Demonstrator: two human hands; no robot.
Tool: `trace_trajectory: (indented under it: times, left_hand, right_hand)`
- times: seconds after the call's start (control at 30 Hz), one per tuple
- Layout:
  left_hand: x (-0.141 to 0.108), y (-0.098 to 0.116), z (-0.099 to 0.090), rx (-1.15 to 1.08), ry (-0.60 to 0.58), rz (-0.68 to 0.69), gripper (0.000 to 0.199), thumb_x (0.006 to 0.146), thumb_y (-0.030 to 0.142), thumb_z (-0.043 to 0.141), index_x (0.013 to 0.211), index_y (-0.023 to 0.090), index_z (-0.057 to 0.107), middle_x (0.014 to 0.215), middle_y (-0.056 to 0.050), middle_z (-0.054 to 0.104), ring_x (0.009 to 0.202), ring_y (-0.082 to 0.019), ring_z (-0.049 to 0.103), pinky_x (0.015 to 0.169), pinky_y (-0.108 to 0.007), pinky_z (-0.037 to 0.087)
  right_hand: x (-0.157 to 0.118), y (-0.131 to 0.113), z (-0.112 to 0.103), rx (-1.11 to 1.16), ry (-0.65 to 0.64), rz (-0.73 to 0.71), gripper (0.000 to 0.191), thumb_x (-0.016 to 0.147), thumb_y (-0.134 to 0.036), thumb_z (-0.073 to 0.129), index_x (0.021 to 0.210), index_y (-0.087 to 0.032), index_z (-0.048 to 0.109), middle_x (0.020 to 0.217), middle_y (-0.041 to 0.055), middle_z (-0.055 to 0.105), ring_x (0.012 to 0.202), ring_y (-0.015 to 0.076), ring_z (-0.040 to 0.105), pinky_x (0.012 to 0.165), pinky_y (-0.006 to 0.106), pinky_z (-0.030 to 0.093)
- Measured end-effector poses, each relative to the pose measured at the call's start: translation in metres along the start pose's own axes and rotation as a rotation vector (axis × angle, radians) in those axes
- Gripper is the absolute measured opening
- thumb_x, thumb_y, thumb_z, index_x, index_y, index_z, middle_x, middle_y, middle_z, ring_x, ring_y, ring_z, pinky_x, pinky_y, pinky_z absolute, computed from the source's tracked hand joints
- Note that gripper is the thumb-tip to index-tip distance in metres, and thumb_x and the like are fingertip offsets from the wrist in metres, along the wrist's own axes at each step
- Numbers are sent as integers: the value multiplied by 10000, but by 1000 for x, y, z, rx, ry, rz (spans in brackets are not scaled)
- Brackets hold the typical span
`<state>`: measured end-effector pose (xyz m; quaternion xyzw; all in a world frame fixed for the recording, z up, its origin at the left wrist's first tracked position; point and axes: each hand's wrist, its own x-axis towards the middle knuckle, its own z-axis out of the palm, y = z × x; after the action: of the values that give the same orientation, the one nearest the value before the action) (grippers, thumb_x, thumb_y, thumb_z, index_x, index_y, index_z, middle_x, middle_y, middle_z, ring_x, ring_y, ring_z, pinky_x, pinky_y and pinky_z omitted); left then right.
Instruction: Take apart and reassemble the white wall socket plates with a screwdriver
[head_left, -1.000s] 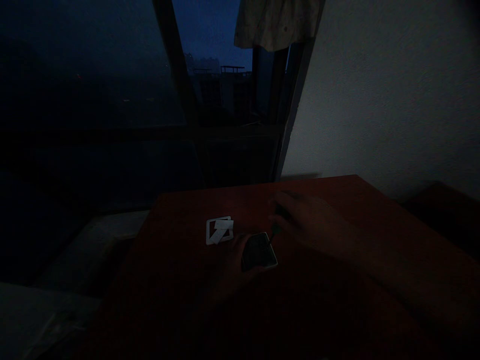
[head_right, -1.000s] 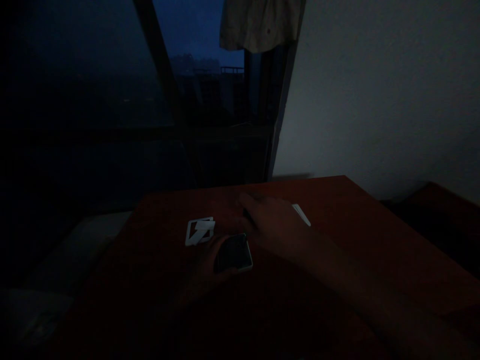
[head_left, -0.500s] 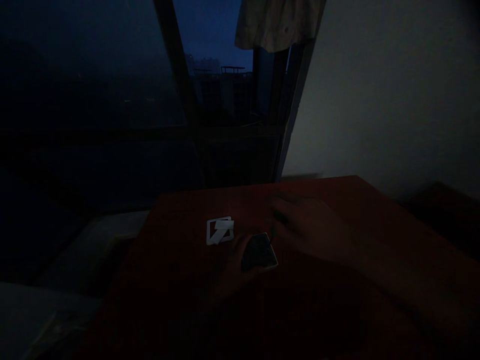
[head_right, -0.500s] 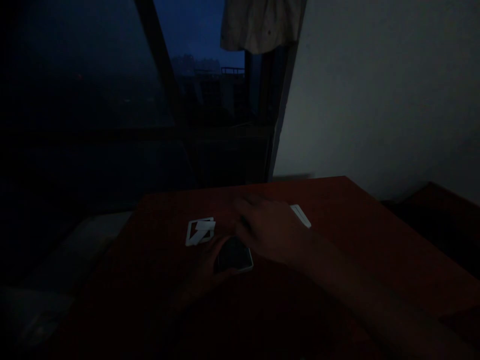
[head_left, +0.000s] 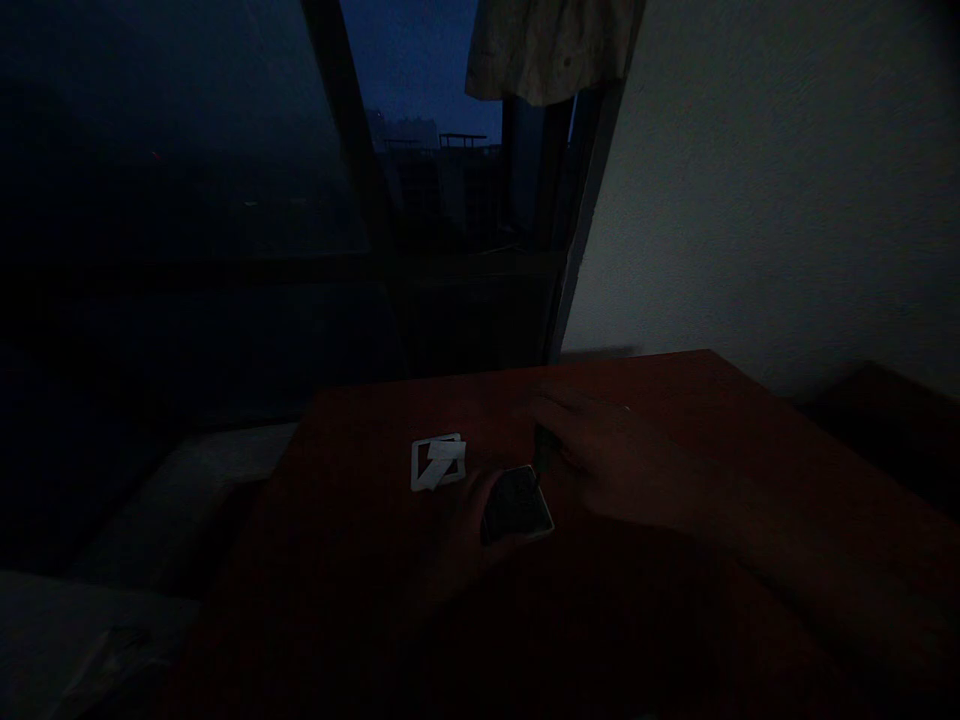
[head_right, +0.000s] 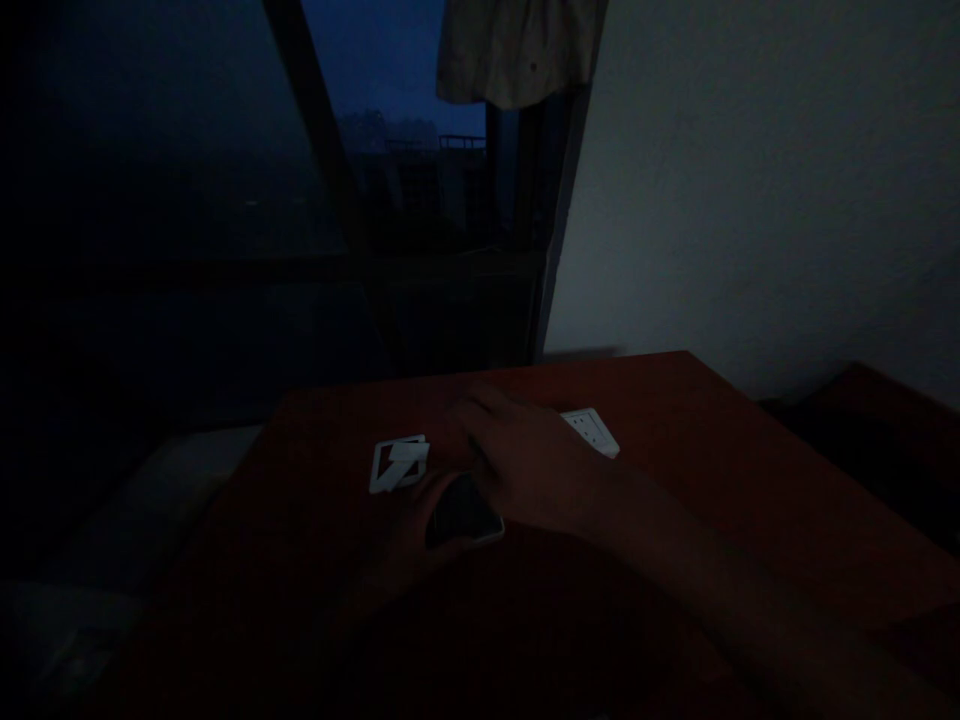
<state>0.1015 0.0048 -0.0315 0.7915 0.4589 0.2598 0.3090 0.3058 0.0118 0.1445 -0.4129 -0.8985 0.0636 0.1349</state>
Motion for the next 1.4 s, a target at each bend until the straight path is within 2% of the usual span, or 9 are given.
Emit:
trace_trajectory:
  times: [0.1,0.17,0.37,0.47,0.57,0.77,0.97,1.2,1.4]
  left_hand:
    - [0,0,0,8,8,-4,720,761,416,706,1382,260,378,1419,-93,421,1273,-296,426,1054,-459,362]
    - [0,2,-1,12,6,-5,724,759,442,704,1380,256,380,1409,-97,433,1263,-303,435,1053,-467,362]
    - [1,7,-4,9,-13,-18,704,771,466,685,1375,255,390,1393,-101,450,1241,-294,460,1029,-446,390]
    - [0,5,-2,36,-2,-27,724,754,458,702,1376,254,393,1403,-102,442,1252,-304,450,1038,-465,376]
    - [-1,2,-1,39,-2,-12,731,758,439,705,1385,255,375,1422,-99,420,1269,-305,431,1051,-468,365]
    - [-1,2,-1,30,-11,-2,724,775,459,688,1383,239,363,1417,-105,421,1275,-299,424,1058,-461,365]
    - [-1,0,0,38,-25,-44,747,758,428,705,1391,244,354,1430,-109,402,1284,-310,411,1057,-479,359]
    - [-2,-2,1,26,-10,-17,726,768,427,696,1393,265,365,1419,-98,417,1268,-308,421,1051,-477,358]
    - [0,3,-2,27,-22,-21,714,765,414,702,1378,241,380,1421,-103,413,1278,-309,411,1060,-469,351]
  right_hand:
    - [2,1,5,-93,14,87,162,908,-246,471,1041,-182,535,982,75,628,794,192,612,604,281,403]
    - [3,1,6,-180,17,151,212,919,-348,467,1031,-182,539,939,75,632,718,191,606,551,275,367]
    - [2,3,3,-79,-9,96,306,803,-157,496,1107,-181,517,1097,92,601,847,193,609,629,275,411]
    - [1,4,4,-208,-17,180,195,885,-260,462,1051,-195,542,942,76,642,739,198,617,582,278,389]
    - [0,7,4,-274,4,259,241,905,-349,451,1066,-194,540,921,90,648,723,213,619,574,283,389]
    - [-6,15,3,18,26,111,330,815,-146,491,1142,-189,499,1094,88,624,854,191,620,697,287,439]
    - [-3,16,9,-164,39,231,279,919,-377,442,1098,-173,509,890,93,665,722,233,628,592,314,418]
    - [-3,17,9,202,96,1,391,813,-81,471,1191,-184,469,1246,110,551,1067,191,570,834,302,462]
    - [0,16,21,-86,145,141,222,914,-322,477,1065,-178,551,992,96,650,825,225,626,670,323,452]
